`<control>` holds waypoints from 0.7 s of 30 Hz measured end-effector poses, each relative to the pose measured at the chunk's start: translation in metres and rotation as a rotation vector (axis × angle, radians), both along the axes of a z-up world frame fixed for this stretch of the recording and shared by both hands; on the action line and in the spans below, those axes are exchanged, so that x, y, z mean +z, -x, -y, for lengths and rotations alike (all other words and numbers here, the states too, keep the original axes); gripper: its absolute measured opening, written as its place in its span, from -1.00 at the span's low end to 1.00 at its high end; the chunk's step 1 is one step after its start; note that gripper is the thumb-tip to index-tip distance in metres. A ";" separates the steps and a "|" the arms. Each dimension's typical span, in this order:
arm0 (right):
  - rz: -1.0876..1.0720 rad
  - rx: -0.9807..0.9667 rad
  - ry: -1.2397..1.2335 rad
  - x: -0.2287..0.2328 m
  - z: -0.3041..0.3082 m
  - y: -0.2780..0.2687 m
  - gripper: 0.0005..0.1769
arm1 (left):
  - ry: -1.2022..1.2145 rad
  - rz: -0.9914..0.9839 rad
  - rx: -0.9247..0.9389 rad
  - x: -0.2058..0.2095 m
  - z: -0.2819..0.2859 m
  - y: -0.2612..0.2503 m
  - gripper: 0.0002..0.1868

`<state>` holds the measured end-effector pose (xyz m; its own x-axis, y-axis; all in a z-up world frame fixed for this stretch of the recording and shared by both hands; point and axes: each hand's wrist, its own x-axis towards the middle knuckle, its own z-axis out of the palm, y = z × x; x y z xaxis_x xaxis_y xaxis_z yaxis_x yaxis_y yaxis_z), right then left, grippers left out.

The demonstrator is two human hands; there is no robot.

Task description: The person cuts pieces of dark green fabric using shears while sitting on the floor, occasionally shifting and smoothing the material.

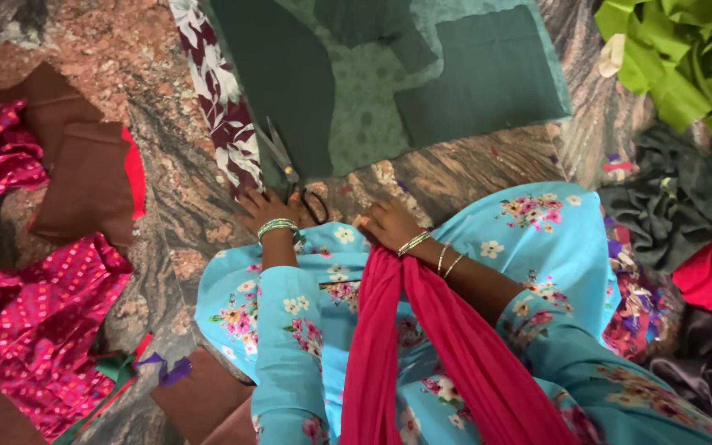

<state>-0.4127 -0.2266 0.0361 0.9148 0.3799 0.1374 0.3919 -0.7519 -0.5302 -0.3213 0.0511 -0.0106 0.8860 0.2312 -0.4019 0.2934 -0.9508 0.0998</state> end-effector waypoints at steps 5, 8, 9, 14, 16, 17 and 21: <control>-0.176 0.041 0.031 -0.020 0.005 0.022 -0.59 | -0.021 0.092 0.006 -0.006 0.000 0.003 -0.06; -0.296 0.105 0.112 -0.019 0.003 0.026 -0.51 | 0.002 0.049 0.020 -0.006 -0.001 0.006 -0.05; -0.337 0.123 0.159 -0.017 0.002 0.028 -0.48 | 0.002 0.050 0.015 -0.006 0.000 0.006 -0.05; -0.322 0.146 0.100 -0.005 0.002 0.034 -0.48 | -0.005 0.084 0.019 -0.013 -0.003 0.010 -0.04; -0.331 0.161 0.083 -0.007 0.005 0.035 -0.43 | -0.002 0.071 0.018 -0.013 -0.002 0.008 -0.04; -0.383 0.161 0.174 -0.008 0.006 0.034 -0.39 | 0.001 0.057 0.016 -0.011 -0.002 0.009 -0.03; -0.436 0.171 0.223 -0.015 0.008 0.033 -0.33 | -0.005 0.020 0.008 0.001 0.006 0.015 -0.07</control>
<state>-0.4461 -0.2344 0.0211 0.7912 0.5056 -0.3442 0.2975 -0.8098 -0.5057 -0.3367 0.0448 -0.0091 0.8919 0.2402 -0.3832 0.2988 -0.9490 0.1006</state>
